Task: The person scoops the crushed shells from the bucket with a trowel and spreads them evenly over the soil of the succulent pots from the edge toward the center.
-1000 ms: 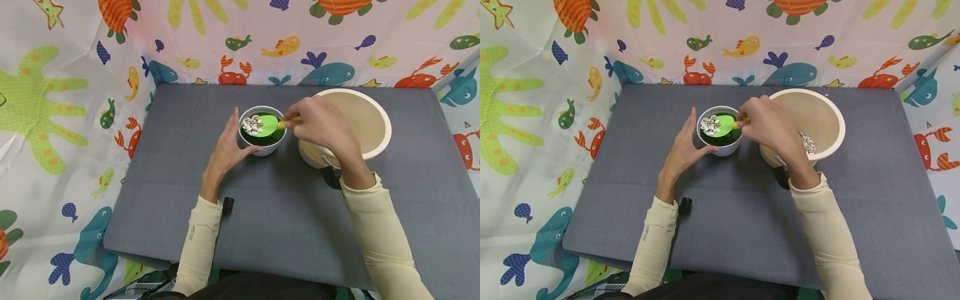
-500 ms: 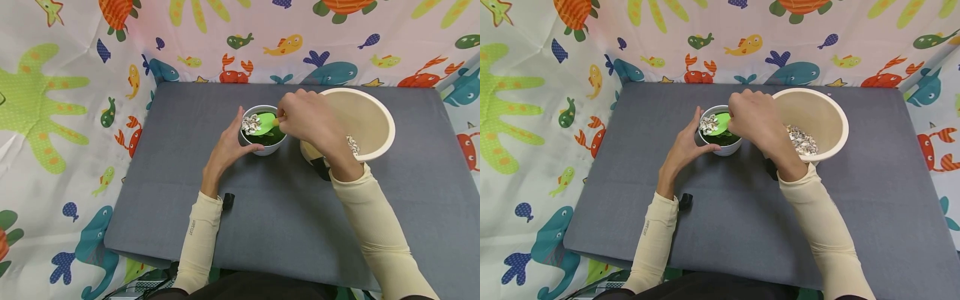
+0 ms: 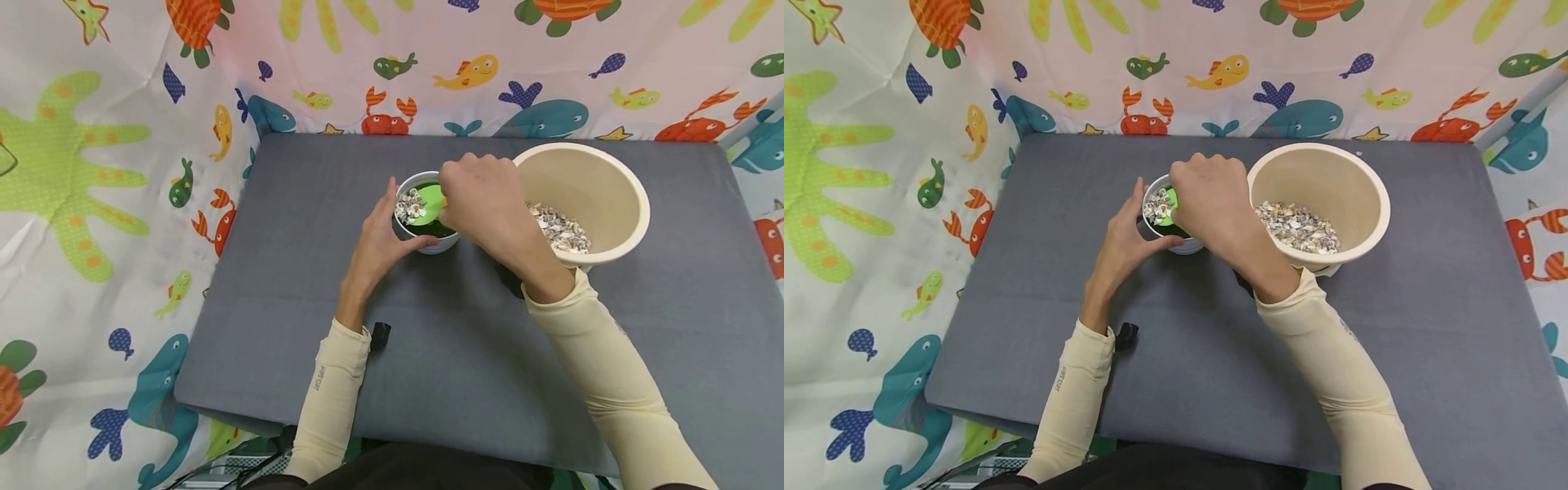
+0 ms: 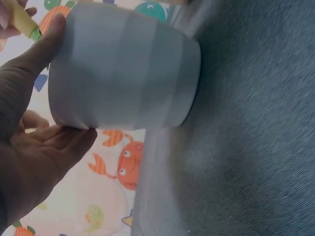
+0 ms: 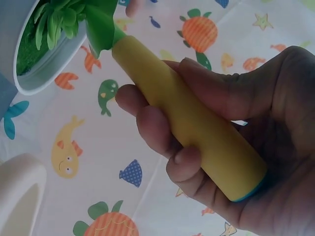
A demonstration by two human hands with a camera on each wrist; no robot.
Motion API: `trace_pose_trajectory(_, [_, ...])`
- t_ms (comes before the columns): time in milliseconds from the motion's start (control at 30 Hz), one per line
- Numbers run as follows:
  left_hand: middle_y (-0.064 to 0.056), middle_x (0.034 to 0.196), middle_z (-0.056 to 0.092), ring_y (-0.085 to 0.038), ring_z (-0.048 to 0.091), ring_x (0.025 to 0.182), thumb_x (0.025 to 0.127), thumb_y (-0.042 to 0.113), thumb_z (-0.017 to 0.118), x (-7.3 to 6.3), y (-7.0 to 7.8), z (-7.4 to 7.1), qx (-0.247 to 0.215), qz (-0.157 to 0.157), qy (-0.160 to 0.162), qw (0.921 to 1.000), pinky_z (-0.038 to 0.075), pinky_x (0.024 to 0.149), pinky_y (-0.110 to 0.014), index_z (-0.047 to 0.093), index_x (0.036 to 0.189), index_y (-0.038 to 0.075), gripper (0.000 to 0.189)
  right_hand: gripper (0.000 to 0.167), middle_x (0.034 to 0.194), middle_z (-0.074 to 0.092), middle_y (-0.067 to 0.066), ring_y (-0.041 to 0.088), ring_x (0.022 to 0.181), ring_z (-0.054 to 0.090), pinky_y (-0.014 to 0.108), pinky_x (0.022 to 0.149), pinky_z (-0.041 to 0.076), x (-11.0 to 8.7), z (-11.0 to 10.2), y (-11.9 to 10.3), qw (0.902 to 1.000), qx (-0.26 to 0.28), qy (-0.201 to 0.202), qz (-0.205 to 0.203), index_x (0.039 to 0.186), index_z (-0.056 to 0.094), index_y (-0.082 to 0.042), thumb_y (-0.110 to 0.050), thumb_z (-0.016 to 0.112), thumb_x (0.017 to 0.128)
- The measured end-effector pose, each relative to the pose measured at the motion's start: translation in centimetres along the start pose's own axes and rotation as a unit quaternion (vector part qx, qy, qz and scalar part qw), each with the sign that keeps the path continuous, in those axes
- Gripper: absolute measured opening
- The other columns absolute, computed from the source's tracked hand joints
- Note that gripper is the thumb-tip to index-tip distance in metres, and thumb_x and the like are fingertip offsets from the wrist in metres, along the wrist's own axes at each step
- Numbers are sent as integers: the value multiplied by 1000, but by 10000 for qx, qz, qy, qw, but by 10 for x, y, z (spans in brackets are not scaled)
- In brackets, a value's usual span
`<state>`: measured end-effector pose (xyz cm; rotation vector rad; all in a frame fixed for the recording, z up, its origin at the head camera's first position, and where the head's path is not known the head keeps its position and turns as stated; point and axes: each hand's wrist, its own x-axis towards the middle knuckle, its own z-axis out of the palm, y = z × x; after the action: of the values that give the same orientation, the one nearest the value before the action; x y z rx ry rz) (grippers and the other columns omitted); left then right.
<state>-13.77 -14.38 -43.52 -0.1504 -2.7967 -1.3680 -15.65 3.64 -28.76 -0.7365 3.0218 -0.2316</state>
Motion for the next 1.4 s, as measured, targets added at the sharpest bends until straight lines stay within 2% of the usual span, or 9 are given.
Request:
trace_pose_trajectory(300, [-14, 155, 49, -27, 53, 139, 73, 54, 93, -13, 12, 18, 190, -242, 826, 9961, 48, 116, -46, 18, 169, 13, 128, 11, 74, 68, 12, 32, 65, 63, 45, 57, 48, 2, 2, -9, 9999, -47, 21, 150, 88, 73, -3, -13, 71, 86])
trace_pose_trajectory(500, [-19, 142, 50, -31, 51, 129, 76, 58, 90, -18, 23, 33, 630, -203, 1355, 9886, 49, 111, -46, 17, 168, 6, 128, 13, 65, 61, 9, 31, 61, 59, 41, 52, 43, 5, 0, -7, 9995, 69, 147, 256, 77, 68, -5, -14, 69, 86])
trace_pose_trajectory(600, [-20, 141, 50, -32, 50, 128, 76, 58, 89, -20, 24, 34, 729, -215, 1399, 9872, 48, 112, -47, 16, 168, 6, 129, 18, 62, 58, 7, 31, 61, 59, 41, 52, 43, 8, -2, -3, 9994, 121, 49, 307, 70, 66, -7, -15, 69, 86])
trace_pose_trajectory(733, [-19, 140, 49, -33, 48, 130, 74, 55, 92, -16, 16, 21, 571, -211, 983, 9933, 47, 112, -50, 10, 169, 12, 133, 20, 60, 57, 5, 29, 62, 57, 39, 54, 41, 11, -8, 3, 9989, 268, -242, 305, 68, 67, -8, -15, 67, 86])
trace_pose_trajectory(867, [-14, 159, 38, -28, 39, 149, 69, 42, 99, -2, 3, 0, 49, 1, 109, 9999, 39, 122, -53, -2, 170, 25, 143, 18, 58, 55, 3, 26, 61, 53, 38, 54, 39, 10, -12, 7, 9985, 337, -396, 182, 68, 70, -9, -12, 66, 85])
trace_pose_trajectory(967, [-7, 174, 23, -23, 27, 160, 69, 36, 100, 9, -5, -10, -313, 222, -589, 9975, 29, 129, -55, -6, 169, 29, 145, 14, 63, 60, 4, 26, 63, 54, 39, 54, 41, 8, -15, 6, 9988, 284, -392, 82, 74, 73, -8, -12, 69, 86])
trace_pose_trajectory(1033, [-4, 176, 20, -21, 26, 161, 70, 36, 99, 13, -8, -12, -489, 277, -844, 9948, 27, 130, -54, -5, 169, 28, 144, 10, 71, 66, 8, 29, 66, 58, 41, 56, 45, 7, -16, 4, 9990, 199, -389, 43, 82, 75, -6, -13, 71, 88])
trace_pose_trajectory(1233, [2, 173, 31, -17, 43, 148, 68, 42, 99, 12, -10, -10, -785, 14, -801, 9937, 36, 125, -49, -1, 169, 33, 143, 25, 97, 75, 17, 37, 82, 70, 52, 69, 59, 8, -17, -13, 9985, -373, -387, 64, 109, 75, -3, -18, 73, 90])
trace_pose_trajectory(1400, [8, 169, 37, -14, 49, 140, 68, 44, 99, 12, -9, -9, -764, 10, -767, 9941, 41, 121, -46, 0, 169, 34, 142, 29, 101, 78, 17, 37, 82, 73, 52, 70, 61, 11, -16, -23, 9971, -620, -416, 176, 115, 75, -5, -22, 72, 91])
